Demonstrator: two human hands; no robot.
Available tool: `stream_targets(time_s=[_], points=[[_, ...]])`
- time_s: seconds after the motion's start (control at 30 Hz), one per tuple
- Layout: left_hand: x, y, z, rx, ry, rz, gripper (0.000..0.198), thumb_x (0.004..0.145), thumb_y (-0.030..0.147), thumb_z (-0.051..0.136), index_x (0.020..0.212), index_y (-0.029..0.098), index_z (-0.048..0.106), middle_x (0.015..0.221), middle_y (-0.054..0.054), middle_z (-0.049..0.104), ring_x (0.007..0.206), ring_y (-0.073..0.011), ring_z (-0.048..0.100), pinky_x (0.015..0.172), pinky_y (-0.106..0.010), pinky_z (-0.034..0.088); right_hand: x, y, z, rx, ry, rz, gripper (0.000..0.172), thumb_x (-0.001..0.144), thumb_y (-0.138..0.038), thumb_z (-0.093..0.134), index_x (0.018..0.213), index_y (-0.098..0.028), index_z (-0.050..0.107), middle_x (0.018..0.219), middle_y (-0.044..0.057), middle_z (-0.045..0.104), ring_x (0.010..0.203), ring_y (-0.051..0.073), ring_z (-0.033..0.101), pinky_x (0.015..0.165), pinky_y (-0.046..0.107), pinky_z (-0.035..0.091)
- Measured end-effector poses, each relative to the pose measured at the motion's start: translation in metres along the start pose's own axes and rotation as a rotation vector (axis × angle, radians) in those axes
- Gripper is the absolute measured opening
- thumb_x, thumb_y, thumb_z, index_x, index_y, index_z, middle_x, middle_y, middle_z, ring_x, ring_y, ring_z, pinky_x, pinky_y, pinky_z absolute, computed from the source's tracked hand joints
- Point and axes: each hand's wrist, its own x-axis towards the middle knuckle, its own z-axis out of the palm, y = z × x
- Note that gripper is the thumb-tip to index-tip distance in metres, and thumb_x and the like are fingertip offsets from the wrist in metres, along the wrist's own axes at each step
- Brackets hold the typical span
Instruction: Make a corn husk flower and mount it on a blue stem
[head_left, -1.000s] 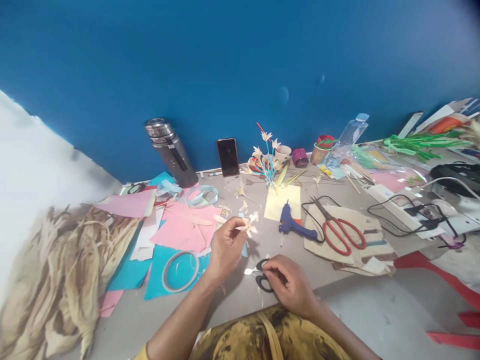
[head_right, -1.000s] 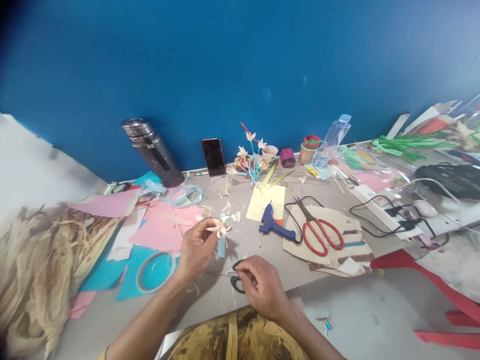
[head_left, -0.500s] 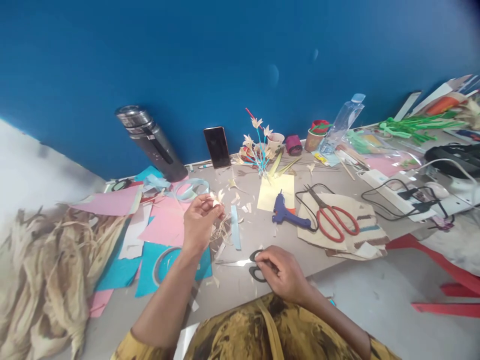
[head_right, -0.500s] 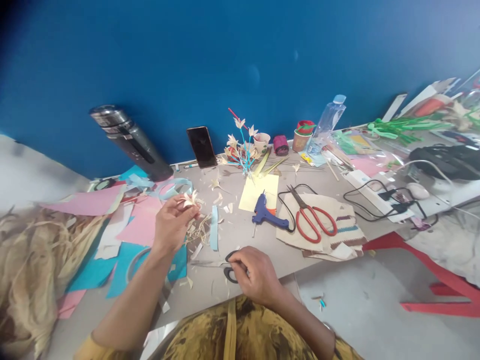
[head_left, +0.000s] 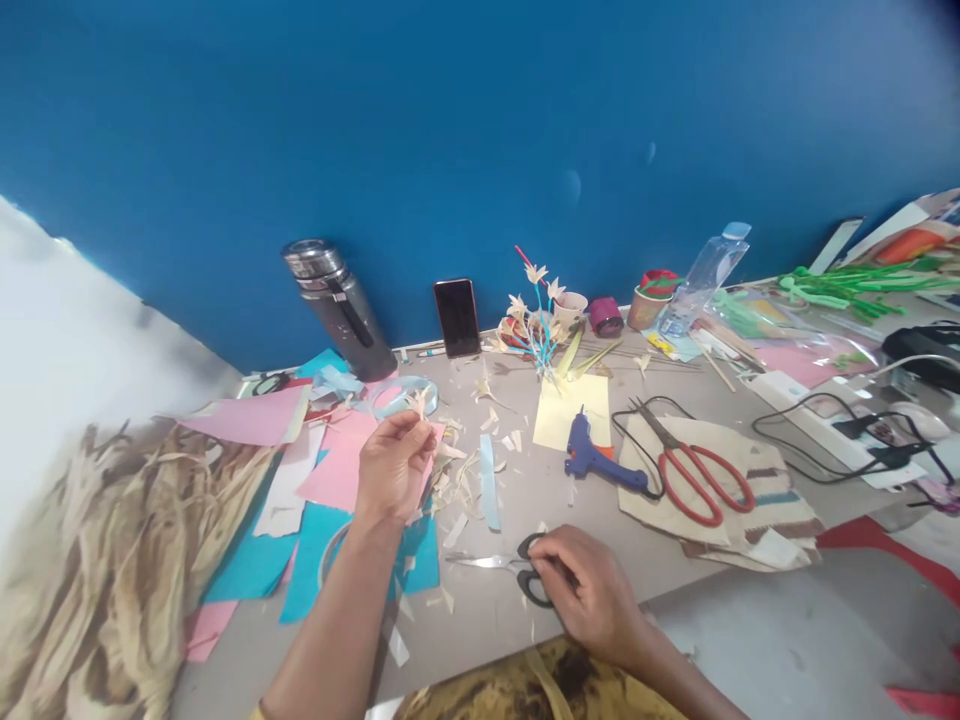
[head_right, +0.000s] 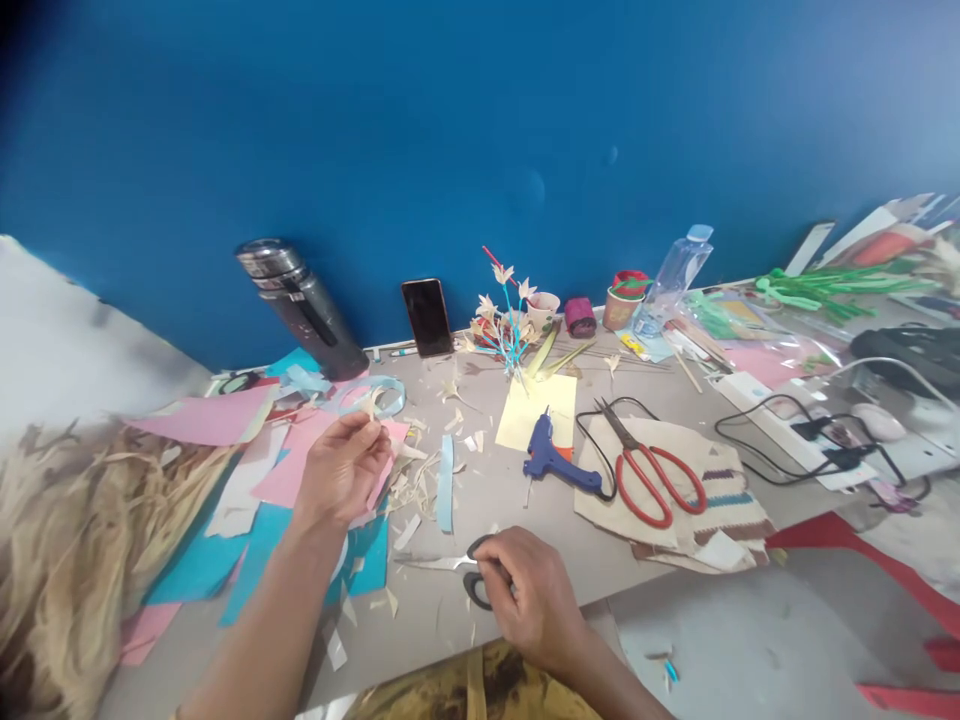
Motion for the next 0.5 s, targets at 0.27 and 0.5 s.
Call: stream_targets(time_s=[0.27,0.5], points=[[-0.003,-0.005,0.0,-0.009,-0.045,-0.054,0.034,0.05,0.015,0.092,0.072,0.018,0.067,0.065,0.002,0.066,0.065,-0.0109,0.063,0.059,-0.02,0.049,-0.001,-0.001,0.003,0.0,0.079,-0.02,0.015,0.093,-0.015,0.051,0.084,-0.022,0.06,0.069,0.002,0.062,0.06,0.016,0.057,0.057,0.026,0.044],[-0.008,-0.01,0.003,0.098,0.012,-0.044,0.036,0.047,0.02,0.094,0.073,0.017,0.068,0.067,0.002,0.066,0.064,-0.01,0.062,0.058,-0.019,0.052,-0.002,0.009,0.009,-0.027,0.161,-0.066,0.012,0.091,-0.014,0.051,0.086,-0.022,0.059,0.064,0.0,0.058,0.054,0.014,0.053,0.052,0.024,0.041]])
